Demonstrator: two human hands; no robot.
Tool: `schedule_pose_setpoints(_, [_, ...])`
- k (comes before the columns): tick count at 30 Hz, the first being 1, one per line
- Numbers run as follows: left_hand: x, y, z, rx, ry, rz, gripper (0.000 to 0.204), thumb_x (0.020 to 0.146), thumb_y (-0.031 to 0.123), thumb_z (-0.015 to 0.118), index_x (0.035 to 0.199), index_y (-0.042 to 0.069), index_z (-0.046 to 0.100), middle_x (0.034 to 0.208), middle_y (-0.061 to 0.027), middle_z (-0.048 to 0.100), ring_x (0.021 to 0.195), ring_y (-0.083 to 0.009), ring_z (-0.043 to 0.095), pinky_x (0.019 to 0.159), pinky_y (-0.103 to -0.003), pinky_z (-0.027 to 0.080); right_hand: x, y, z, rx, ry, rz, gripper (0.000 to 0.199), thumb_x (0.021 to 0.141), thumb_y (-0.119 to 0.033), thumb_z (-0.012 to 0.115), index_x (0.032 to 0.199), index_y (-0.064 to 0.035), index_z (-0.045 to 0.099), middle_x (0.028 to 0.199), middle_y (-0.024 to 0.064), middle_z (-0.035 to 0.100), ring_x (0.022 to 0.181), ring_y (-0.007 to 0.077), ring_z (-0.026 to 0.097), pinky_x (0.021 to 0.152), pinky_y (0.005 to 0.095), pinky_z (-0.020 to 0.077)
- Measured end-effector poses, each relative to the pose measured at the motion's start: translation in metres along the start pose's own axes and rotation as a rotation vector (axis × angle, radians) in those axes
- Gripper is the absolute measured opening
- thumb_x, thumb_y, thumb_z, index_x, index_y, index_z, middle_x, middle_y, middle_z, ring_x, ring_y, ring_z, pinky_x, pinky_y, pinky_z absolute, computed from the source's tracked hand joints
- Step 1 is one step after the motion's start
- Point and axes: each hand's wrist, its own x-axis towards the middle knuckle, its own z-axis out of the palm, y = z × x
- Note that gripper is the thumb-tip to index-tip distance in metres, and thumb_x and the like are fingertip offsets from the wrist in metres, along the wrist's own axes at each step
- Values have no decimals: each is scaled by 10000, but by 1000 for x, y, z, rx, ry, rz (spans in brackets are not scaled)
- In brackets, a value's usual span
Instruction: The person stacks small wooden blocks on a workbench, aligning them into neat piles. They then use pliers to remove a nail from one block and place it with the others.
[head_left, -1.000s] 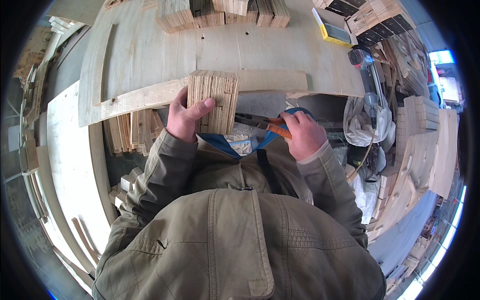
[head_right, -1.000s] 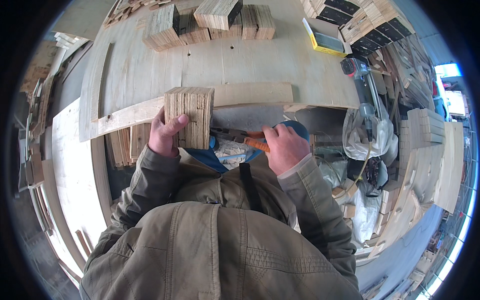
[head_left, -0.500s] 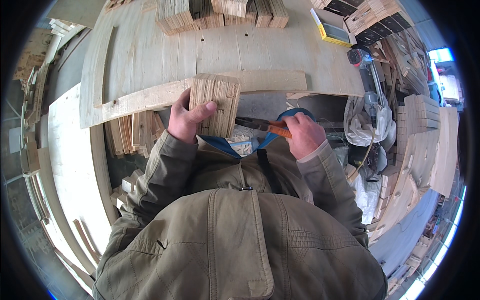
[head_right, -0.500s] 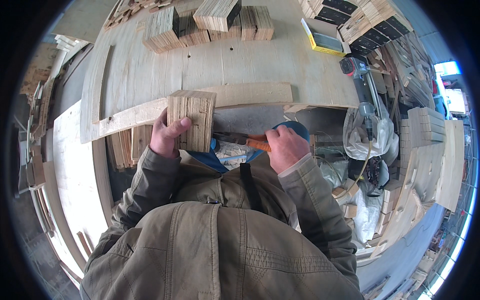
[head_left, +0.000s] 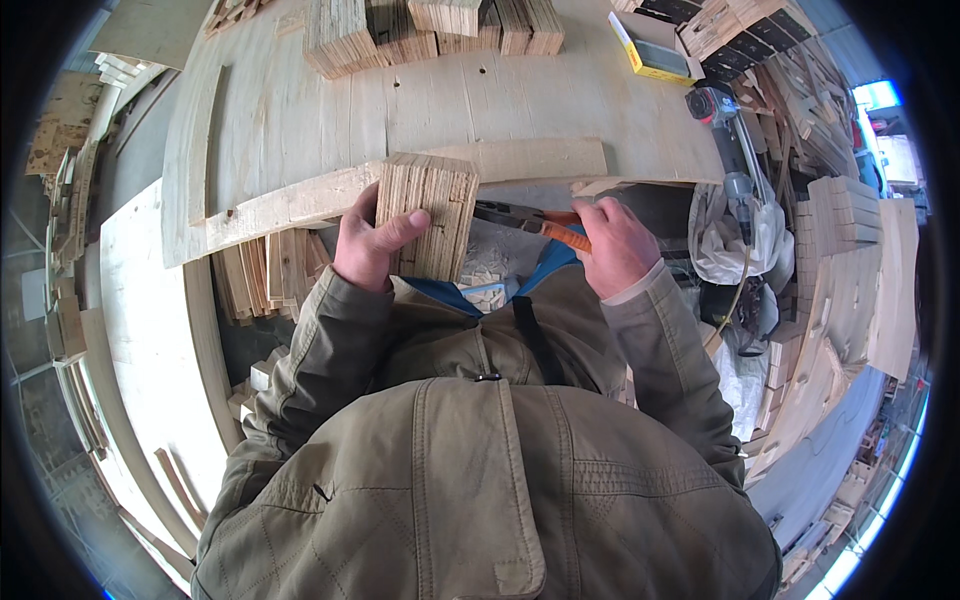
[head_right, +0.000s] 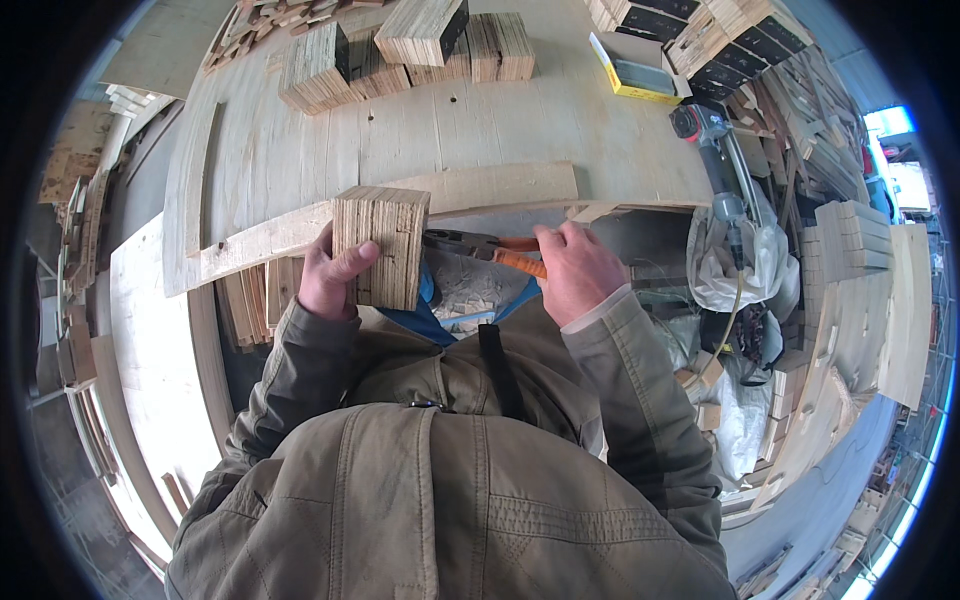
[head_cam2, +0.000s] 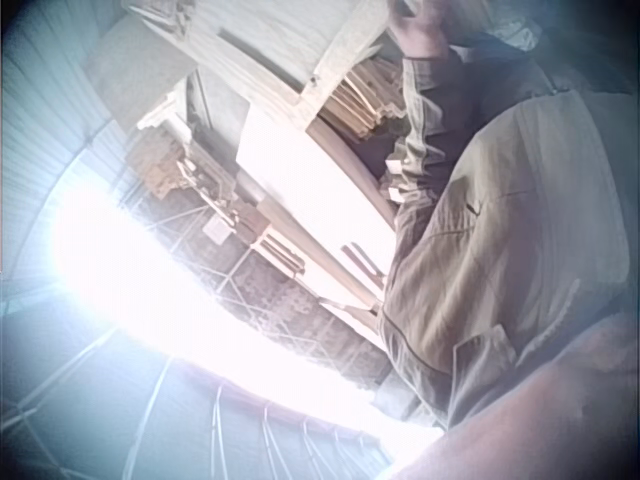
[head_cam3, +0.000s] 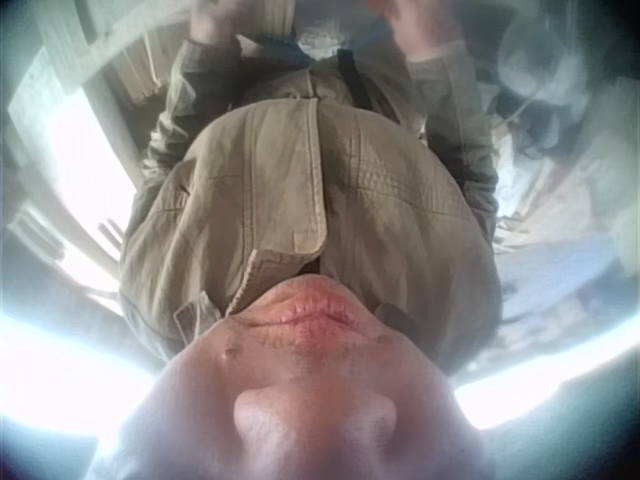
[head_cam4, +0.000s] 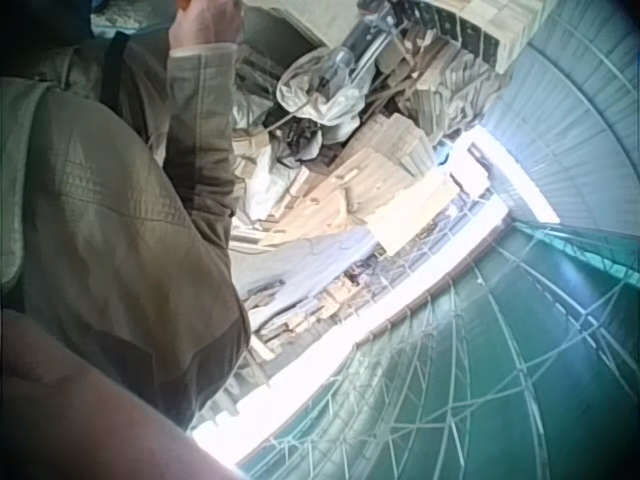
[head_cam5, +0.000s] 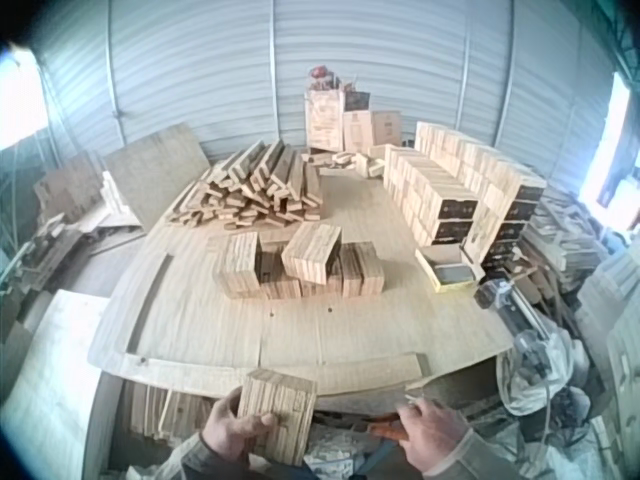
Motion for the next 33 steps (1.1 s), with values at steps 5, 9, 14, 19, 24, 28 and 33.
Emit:
schedule_pose_setpoints(5, [-1,-2,0,11,-15,-14,867,833,286,948,1481,-131,550,1299,-184,732,1170,-252,717,1068,-386,551,-3,0,3,17,3,-1,557,867,-101,856,1376,-74,633,1217,159,650,1186,379,672,971,501,585])
schedule_pose_setpoints(9, [-2,-2,1,3,-24,-20,874,833,290,949,1486,-131,547,1300,-183,731,1173,-253,717,1069,-386,551,-5,2,4,21,3,9,535,863,-98,855,1354,-77,643,1200,155,654,1177,378,675,967,501,585])
schedule_pose_setpoints(14, [-3,-2,1,28,-25,-18,885,833,294,951,1493,-131,540,1303,-184,729,1183,-253,712,1076,-385,549,-6,4,6,14,24,-7,536,848,-91,859,1343,-83,651,1180,151,661,1156,377,681,957,497,587])
schedule_pose_setpoints(19, [-3,-6,0,32,-22,-14,921,823,313,965,1503,-131,531,1324,-189,719,1200,-252,703,1083,-387,545,-8,4,7,33,27,-17,540,842,-86,861,1341,-83,654,1181,150,665,1149,375,687,954,492,588])
schedule_pose_setpoints(24, [-1,-9,-3,69,-17,-27,963,814,326,974,1523,-132,512,1337,-193,712,1208,-260,701,1094,-390,540,-9,4,7,52,31,-15,523,847,-83,857,1335,-79,671,1175,143,670,1150,369,689,949,491,588])
schedule_pose_setpoints(28, [-1,-10,-3,62,-34,-17,975,814,329,974,1532,-133,503,1345,-198,708,1217,-265,698,1099,-392,538,-9,4,7,59,31,-13,513,848,-83,856,1330,-73,679,1158,140,676,1127,375,697,932,496,592])
schedule_pose_setpoints(33, [-2,-10,-3,64,-29,-28,966,820,296,972,1539,-137,494,1356,-205,703,1238,-271,691,1110,-399,537,-8,6,10,39,28,-26,470,843,-106,863,1281,-69,697,1105,161,689,1065,387,714,891,511,588])
